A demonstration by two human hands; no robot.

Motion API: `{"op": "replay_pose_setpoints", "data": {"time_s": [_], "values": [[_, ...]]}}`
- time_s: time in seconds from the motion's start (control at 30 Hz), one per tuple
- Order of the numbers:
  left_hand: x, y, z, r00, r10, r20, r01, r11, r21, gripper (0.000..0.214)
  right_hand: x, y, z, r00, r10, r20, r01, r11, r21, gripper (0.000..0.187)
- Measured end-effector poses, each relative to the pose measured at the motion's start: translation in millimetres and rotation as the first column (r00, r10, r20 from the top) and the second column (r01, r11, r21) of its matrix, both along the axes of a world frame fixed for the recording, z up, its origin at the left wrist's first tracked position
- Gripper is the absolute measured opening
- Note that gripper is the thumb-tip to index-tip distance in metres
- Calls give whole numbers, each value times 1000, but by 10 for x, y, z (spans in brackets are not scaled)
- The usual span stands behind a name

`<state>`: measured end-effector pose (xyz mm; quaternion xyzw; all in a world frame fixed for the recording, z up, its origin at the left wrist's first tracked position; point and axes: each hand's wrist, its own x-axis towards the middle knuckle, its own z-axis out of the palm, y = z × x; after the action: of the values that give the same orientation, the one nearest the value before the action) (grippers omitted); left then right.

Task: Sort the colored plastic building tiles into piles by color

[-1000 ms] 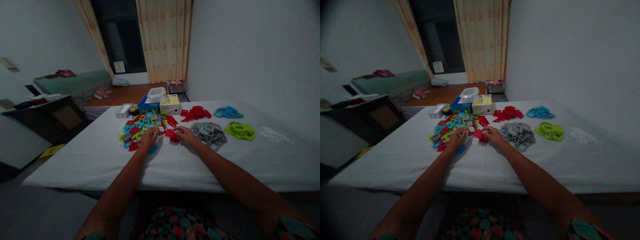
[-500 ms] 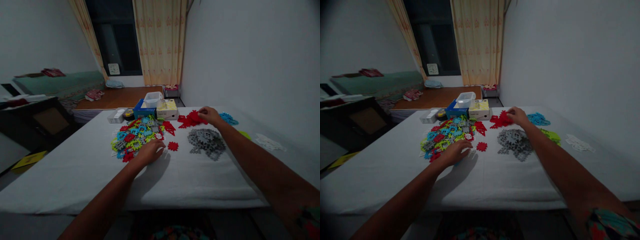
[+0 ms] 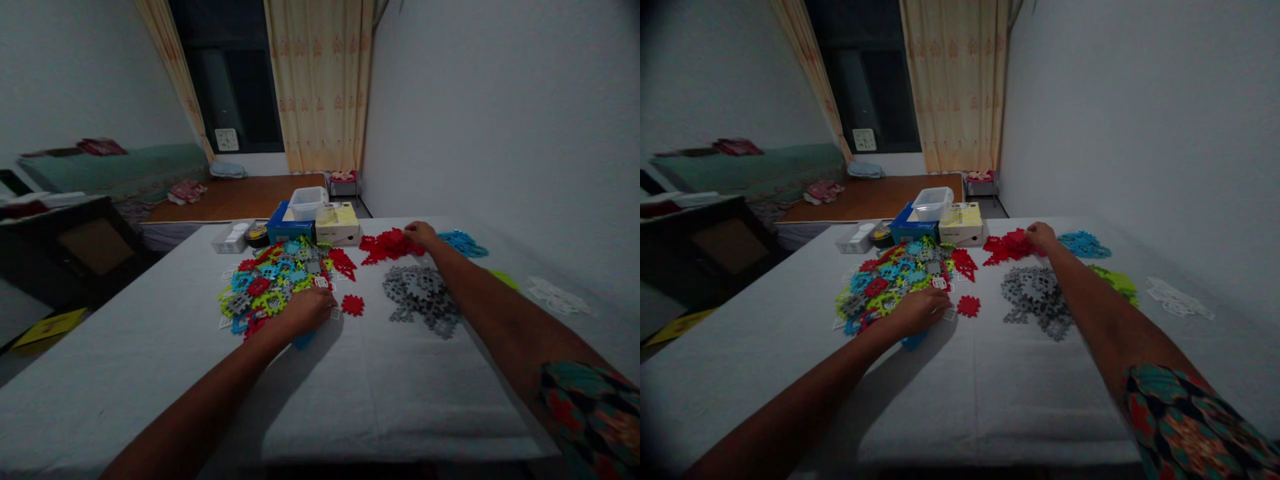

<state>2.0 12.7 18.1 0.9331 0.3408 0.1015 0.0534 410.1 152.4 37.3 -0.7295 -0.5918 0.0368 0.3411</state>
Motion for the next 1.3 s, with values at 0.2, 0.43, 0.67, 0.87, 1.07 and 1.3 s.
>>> {"op": "replay_pose_setpoints", "data": {"time_s": [0.2, 0.43, 0.67, 0.87, 1.07, 1.3], "values": [[-55, 200, -35, 980, 178, 95, -184, 981, 58, 29, -754, -487, 57, 910, 373, 183, -374, 927, -34, 21], [14, 95, -241, 999, 28, -21, -25, 989, 144, 23, -1783, -1458, -318, 629, 741, 236, -666, 669, -329, 36], [-307, 213, -163, 943, 294, 153, -312, 944, 106, 28, -1798, -1390, -600, 639, 746, -189, -765, 642, -52, 51], [-500, 348, -182, 878, 398, 266, -427, 902, 62, 31, -1717, -1430, -694, 696, 682, -226, -706, 707, -41, 45], [-386, 286, -205, 946, 304, 113, -316, 941, 119, 35, -1733, -1466, -628, 691, 712, -125, -720, 693, -36, 31], [-435, 274, -217, 941, 321, 108, -330, 941, 71, 53, -1752, -1496, -667, 740, 662, -115, -667, 745, -4, 28]]}}
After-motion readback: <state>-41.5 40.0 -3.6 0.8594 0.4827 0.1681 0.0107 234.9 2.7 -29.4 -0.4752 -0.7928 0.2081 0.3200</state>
